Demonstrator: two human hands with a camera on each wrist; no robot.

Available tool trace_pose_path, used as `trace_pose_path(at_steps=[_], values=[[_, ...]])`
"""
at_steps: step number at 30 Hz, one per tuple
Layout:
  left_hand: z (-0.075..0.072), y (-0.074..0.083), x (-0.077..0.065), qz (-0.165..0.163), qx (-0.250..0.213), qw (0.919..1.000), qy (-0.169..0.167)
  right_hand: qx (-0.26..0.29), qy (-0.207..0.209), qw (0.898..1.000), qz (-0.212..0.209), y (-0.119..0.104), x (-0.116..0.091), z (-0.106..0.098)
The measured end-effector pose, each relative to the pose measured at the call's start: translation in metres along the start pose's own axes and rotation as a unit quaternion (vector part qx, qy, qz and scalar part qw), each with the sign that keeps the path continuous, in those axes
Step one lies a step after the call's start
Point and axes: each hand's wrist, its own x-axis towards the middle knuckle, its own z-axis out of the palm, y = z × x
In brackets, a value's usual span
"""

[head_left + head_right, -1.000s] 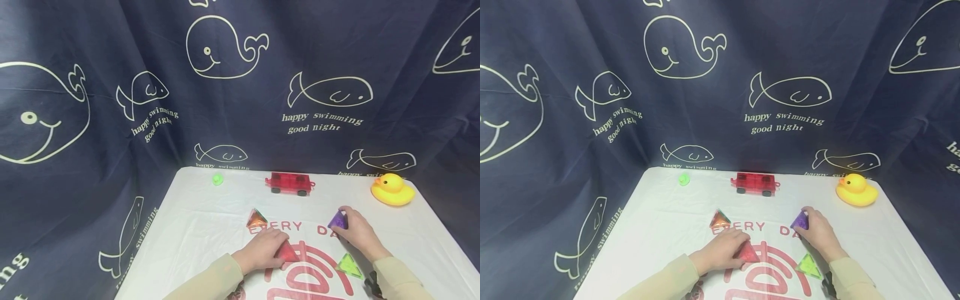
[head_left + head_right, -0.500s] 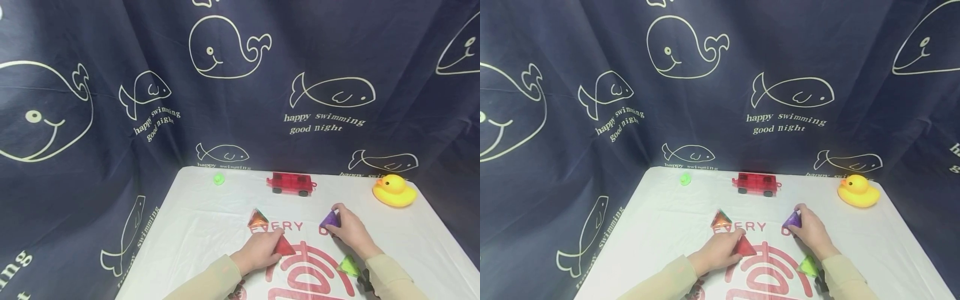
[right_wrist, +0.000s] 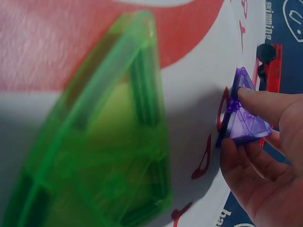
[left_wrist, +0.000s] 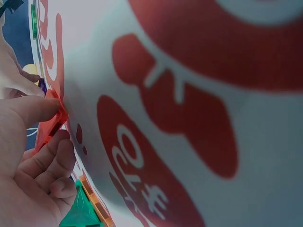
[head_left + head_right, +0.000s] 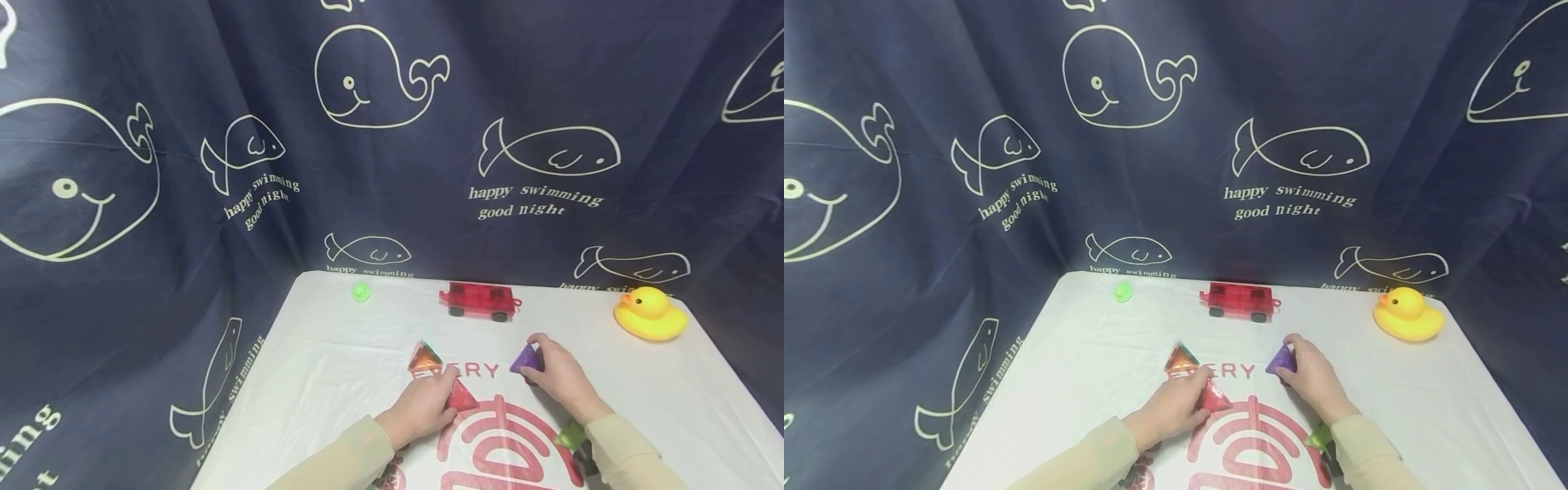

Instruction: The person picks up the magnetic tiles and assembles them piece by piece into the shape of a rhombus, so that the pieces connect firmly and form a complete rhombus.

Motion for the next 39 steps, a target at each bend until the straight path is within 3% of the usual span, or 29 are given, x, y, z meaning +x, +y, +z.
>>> trace_pose_path(at_steps=[15, 21, 39], values=[[0.001, -0.001, -0.001, -0.015, -0.007, 0.9997, 0.016, -0.005, -0.009, 1.0, -0.001, -0.022, -0.006, 0.012], [0.002, -0.002, -0.001, -0.018, -0.007, 0.9994, 0.029, -0.001, -0.004, 1.0, -0.013, -0.026, -0.005, 0.015], [0.003, -0.002, 0.001, -0.019, -0.007, 0.9989, 0.041, -0.008, -0.025, 1.0, 0.007, -0.031, -0.006, 0.019]])
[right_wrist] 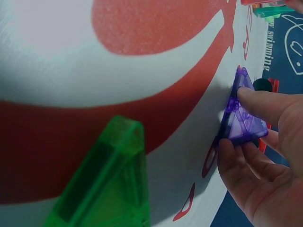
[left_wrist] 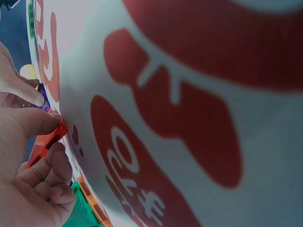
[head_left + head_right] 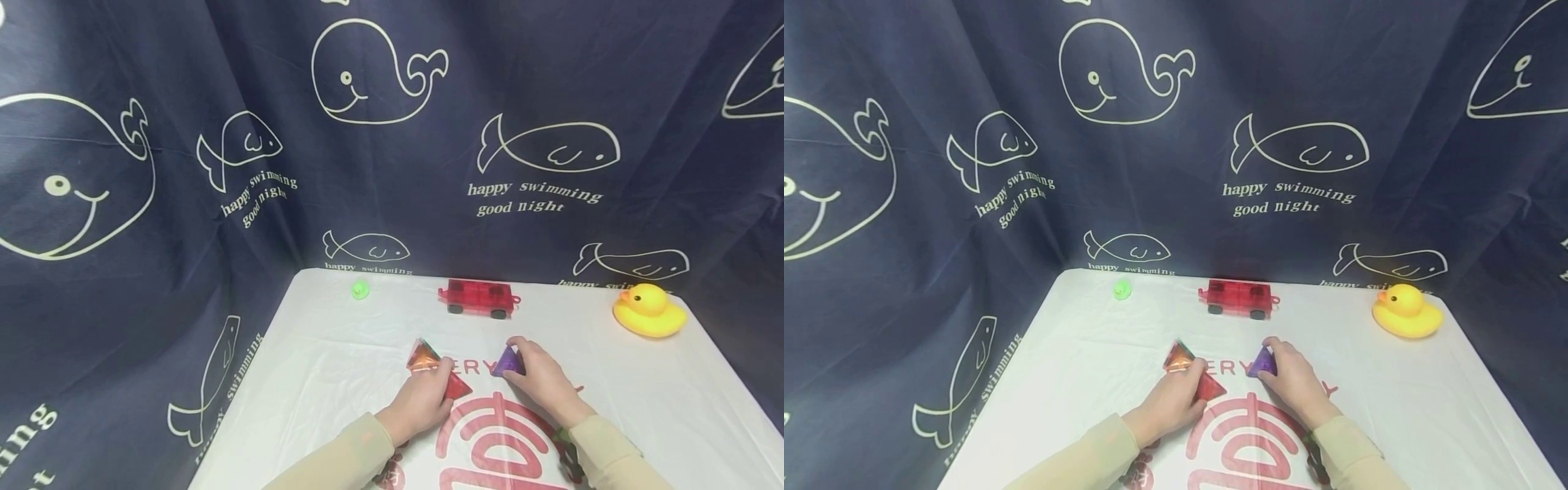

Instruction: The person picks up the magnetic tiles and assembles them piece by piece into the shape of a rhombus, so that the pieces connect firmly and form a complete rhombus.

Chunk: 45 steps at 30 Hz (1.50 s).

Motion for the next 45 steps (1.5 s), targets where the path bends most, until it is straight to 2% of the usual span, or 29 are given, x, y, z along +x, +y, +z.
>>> trace_pose_path(at_steps=[7, 18, 25, 29, 35, 41, 45], values=[[0.002, 0.001, 0.002, -0.003, 0.011, 0.9999, 0.011, 0.003, -0.01, 1.0, -0.002, -0.007, -0.002, 0.001], [0.004, 0.003, 0.007, 0.01, 0.021, 0.9983, 0.054, 0.01, -0.032, 0.999, -0.004, -0.023, -0.007, 0.006], [0.007, 0.005, 0.011, -0.002, 0.016, 0.9982, 0.057, 0.002, -0.028, 0.999, -0.029, -0.031, -0.007, 0.012], [0.007, 0.006, 0.015, -0.011, 0.011, 0.9983, 0.056, 0.001, -0.031, 0.999, -0.029, -0.038, -0.008, 0.013], [0.011, 0.01, 0.023, -0.023, 0.029, 0.9977, 0.056, -0.01, -0.03, 0.999, -0.032, -0.043, -0.01, 0.013], [0.015, 0.014, 0.031, -0.003, 0.036, 0.9954, 0.088, -0.01, -0.032, 0.999, -0.035, -0.044, -0.009, 0.012], [0.015, 0.017, 0.035, 0.001, 0.03, 0.9954, 0.09, -0.004, -0.034, 0.999, -0.038, -0.045, -0.008, 0.012]])
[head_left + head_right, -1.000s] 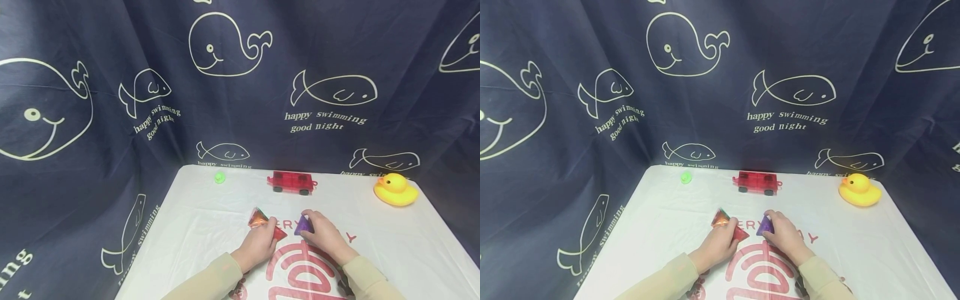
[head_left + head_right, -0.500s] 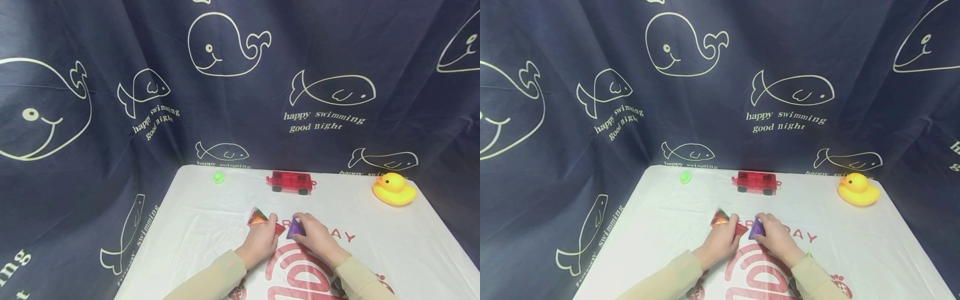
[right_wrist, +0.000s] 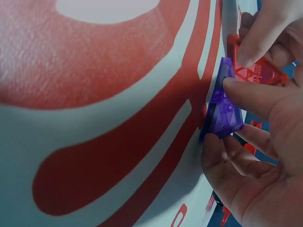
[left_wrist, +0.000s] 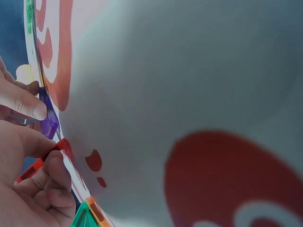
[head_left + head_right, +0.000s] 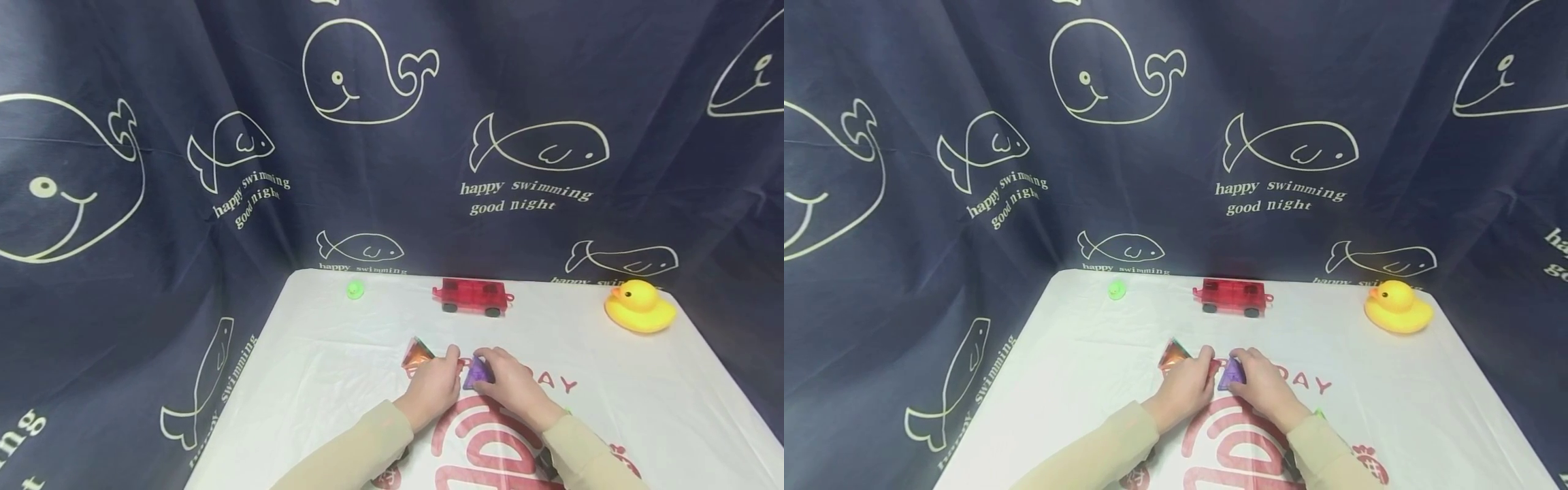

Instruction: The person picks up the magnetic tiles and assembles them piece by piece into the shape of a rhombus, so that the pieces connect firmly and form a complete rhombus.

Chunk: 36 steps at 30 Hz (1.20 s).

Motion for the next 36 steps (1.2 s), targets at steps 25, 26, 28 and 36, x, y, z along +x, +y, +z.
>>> trace_pose_path(at_steps=[25, 26, 28, 36], values=[[0.01, 0.007, 0.012, 0.003, 0.02, 0.9997, -0.011, 0.039, -0.024, 0.999, -0.002, 0.009, 0.01, 0.003], [0.01, 0.007, 0.012, 0.002, 0.02, 0.9997, -0.015, 0.042, -0.024, 0.999, -0.003, 0.009, 0.01, 0.003], [0.01, 0.008, 0.013, 0.002, 0.024, 0.9995, -0.022, 0.049, -0.024, 0.998, -0.006, 0.009, 0.01, 0.002], [0.01, 0.009, 0.012, 0.0, 0.008, 0.9997, -0.023, 0.05, -0.029, 0.998, -0.008, 0.01, 0.01, 0.001]])
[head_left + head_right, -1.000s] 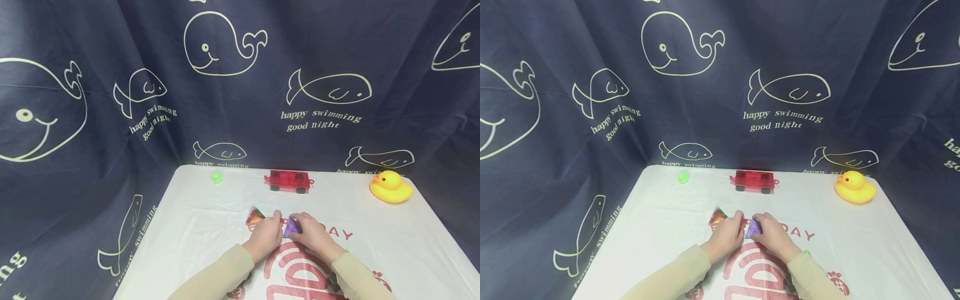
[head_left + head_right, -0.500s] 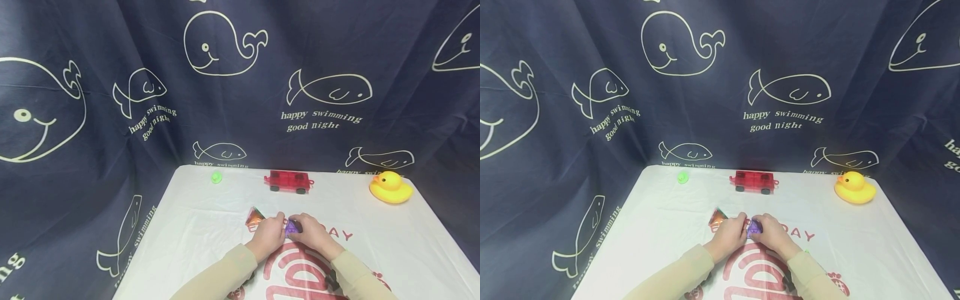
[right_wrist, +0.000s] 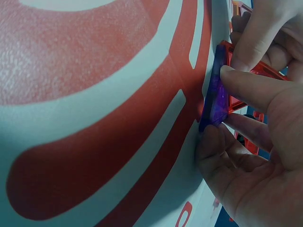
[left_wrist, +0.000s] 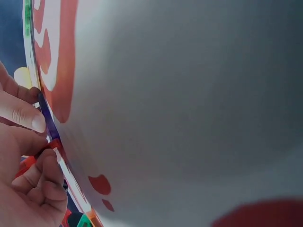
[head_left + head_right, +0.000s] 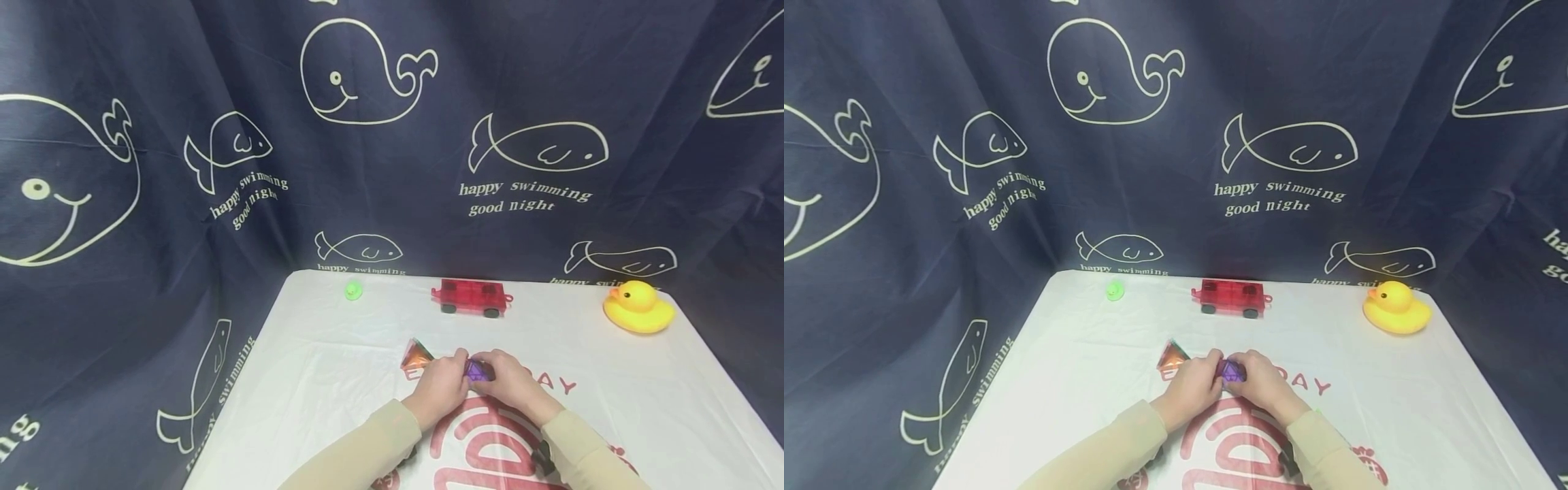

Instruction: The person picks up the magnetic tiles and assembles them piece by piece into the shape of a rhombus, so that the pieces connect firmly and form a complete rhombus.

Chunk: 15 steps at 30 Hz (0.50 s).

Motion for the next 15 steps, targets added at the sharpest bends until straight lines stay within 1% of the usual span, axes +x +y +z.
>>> trace_pose_path(at_steps=[3, 7, 10, 15], values=[[0.002, -0.0028, -0.0023, -0.015, -0.032, 0.9992, -0.016, 0.002, -0.001, 1.0, 0.0, -0.0002, -0.0006, -0.0003], [0.0036, -0.0069, -0.006, -0.046, -0.082, 0.9945, -0.045, 0.007, -0.001, 1.0, -0.002, 0.0009, -0.0013, 0.0002], [0.0026, -0.0089, -0.0077, -0.055, -0.097, 0.9923, -0.056, 0.01, -0.001, 1.0, -0.005, 0.0018, -0.0014, 0.0004], [0.0008, -0.0101, -0.0085, -0.056, -0.101, 0.9917, -0.058, 0.011, -0.006, 1.0, -0.004, 0.0002, -0.0019, -0.0007]])
